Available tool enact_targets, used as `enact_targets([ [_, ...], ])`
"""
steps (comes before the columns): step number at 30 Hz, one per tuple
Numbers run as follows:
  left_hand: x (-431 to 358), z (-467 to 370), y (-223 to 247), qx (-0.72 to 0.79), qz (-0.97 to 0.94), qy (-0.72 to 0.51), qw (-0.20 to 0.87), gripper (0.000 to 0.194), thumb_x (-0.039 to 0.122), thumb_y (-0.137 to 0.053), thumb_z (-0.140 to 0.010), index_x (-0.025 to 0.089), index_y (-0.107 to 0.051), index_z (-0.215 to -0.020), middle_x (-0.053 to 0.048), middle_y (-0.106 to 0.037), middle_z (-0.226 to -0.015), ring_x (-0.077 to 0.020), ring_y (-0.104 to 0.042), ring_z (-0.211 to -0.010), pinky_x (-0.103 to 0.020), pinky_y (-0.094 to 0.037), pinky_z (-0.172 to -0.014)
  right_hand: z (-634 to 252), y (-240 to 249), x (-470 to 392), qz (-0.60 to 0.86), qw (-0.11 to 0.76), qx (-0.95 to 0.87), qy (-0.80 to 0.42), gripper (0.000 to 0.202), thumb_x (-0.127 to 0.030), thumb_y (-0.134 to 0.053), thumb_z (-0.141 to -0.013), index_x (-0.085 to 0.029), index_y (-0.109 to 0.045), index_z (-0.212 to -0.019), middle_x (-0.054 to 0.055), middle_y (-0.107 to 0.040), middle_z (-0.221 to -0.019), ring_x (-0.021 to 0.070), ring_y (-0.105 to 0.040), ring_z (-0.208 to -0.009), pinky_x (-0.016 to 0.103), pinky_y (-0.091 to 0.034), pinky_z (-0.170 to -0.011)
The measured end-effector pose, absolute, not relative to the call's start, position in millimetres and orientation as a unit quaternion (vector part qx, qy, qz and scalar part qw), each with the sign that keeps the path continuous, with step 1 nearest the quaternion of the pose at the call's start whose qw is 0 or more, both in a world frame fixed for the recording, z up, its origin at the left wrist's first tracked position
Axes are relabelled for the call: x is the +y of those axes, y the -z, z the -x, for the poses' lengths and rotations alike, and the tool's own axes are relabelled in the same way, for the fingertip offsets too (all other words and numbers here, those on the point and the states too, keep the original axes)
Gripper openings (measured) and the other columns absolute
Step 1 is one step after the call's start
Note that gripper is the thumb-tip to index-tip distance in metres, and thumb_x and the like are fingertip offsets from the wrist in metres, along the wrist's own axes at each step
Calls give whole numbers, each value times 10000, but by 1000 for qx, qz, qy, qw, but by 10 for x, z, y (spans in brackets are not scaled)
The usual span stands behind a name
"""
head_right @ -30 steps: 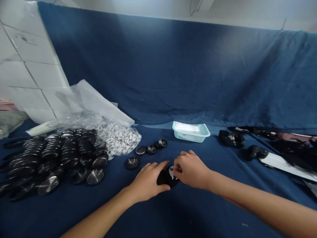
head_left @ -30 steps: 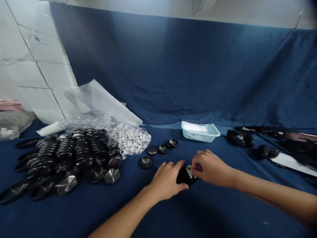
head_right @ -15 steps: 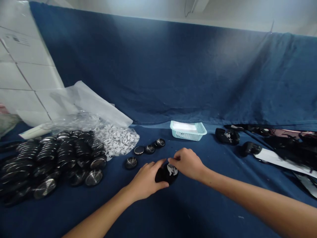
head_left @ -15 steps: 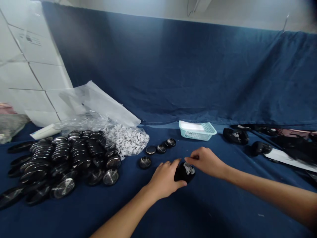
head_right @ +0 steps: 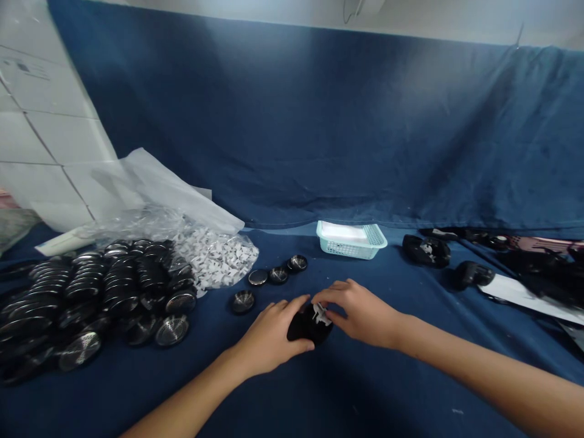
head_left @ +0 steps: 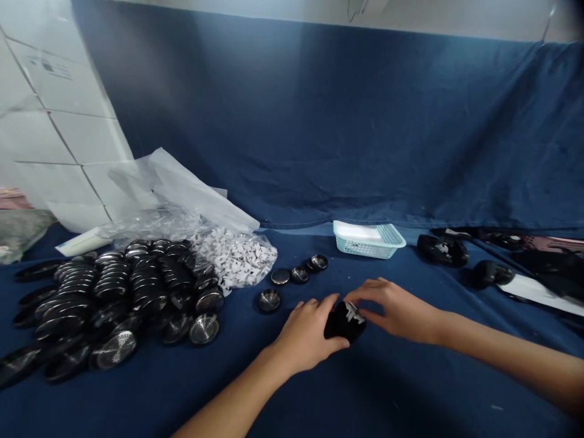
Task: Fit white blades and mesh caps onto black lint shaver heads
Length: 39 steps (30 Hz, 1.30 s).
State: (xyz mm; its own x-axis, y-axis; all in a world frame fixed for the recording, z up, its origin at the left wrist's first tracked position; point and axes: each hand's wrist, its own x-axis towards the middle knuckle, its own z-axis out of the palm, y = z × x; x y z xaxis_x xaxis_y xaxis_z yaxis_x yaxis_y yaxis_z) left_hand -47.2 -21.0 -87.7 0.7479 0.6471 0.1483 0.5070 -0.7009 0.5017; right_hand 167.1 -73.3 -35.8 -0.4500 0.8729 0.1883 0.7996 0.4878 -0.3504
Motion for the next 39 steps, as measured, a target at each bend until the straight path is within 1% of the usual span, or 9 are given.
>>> enact_targets([
  [2, -205, 468, 879, 319, -908, -159, 222, 782, 460, -720, -747, 237, -376, -1412, -122, -584, -1275, -315, -547, -1148, -488, -390, -1008, -1686, 360, -726, 475, 168, -858, -94, 282, -143, -571, -879, -253, -648, -1126, 25, -711, -1030, 178, -639, -927, 357, -458, -852],
  [5, -207, 463, 874, 324, -906, -158, 222, 780, 463, -727, -742, 245, -384, -1407, -121, -601, -1243, -321, -561, -1124, -492, -397, -996, -1701, 360, -705, 458, 153, -873, -66, 160, -161, -578, -892, -234, -687, -985, 11, -720, -918, 171, -636, -887, 357, -419, -850],
  [8, -215, 460, 861, 325, -906, -158, 223, 768, 463, -723, -746, 250, -388, -1403, -118, -606, -1234, -317, -564, -1120, -490, -396, -997, -1698, 341, -689, 451, 119, -884, -22, 153, -157, -547, -911, -225, -683, -892, 4, -708, -825, 174, -610, -852, 352, -383, -802],
  [11, -220, 458, 845, 323, -907, -155, 222, 747, 455, -714, -758, 250, -392, -1399, -116, -605, -1236, -314, -563, -1124, -488, -397, -996, -1668, 292, -682, 425, 68, -902, 31, 178, -128, -509, -916, -210, -653, -852, 11, -696, -789, 190, -574, -852, 348, -350, -768],
  [15, -225, 458, 824, 323, -909, -152, 215, 720, 448, -708, -765, 229, -413, -1384, -127, -618, -1207, -320, -572, -1110, -488, -405, -980, -1597, 226, -673, 407, 16, -911, 69, 150, -92, -518, -880, -184, -611, -808, 22, -671, -757, 192, -545, -821, 330, -321, -727],
  [22, -261, 445, 788, 326, -914, -147, 191, 688, 439, -694, -773, 220, -420, -1365, -123, -640, -1139, -326, -595, -1061, -487, -419, -948, -1540, 246, -650, 418, -13, -901, 114, 122, -114, -527, -853, -180, -616, -803, 43, -647, -767, 217, -530, -824, 338, -284, -693],
  [28, -291, 424, 778, 333, -916, -143, 173, 630, 451, -671, -787, 214, -446, -1326, -123, -651, -1110, -337, -598, -1057, -497, -405, -951, -1534, 270, -656, 458, 4, -885, 88, 161, -131, -490, -875, -190, -627, -814, 44, -648, -772, 216, -534, -810, 346, -303, -704],
  [32, -319, 412, 765, 338, -915, -143, 167, 671, 437, -690, -779, 199, -428, -1349, -136, -647, -1133, -348, -592, -1070, -490, -402, -951, -1514, 307, -677, 518, 13, -855, 41, 162, -160, -474, -881, -186, -620, -816, 54, -663, -812, 234, -568, -863, 363, -335, -742],
  [39, -343, 404, 756, 340, -914, -145, 169, 695, 409, -695, -779, 207, -400, -1375, -134, -638, -1168, -352, -575, -1096, -487, -403, -949, -1472, 396, -682, 568, 22, -823, 7, 154, -159, -477, -868, -165, -621, -814, 85, -681, -809, 258, -601, -859, 360, -379, -724],
])
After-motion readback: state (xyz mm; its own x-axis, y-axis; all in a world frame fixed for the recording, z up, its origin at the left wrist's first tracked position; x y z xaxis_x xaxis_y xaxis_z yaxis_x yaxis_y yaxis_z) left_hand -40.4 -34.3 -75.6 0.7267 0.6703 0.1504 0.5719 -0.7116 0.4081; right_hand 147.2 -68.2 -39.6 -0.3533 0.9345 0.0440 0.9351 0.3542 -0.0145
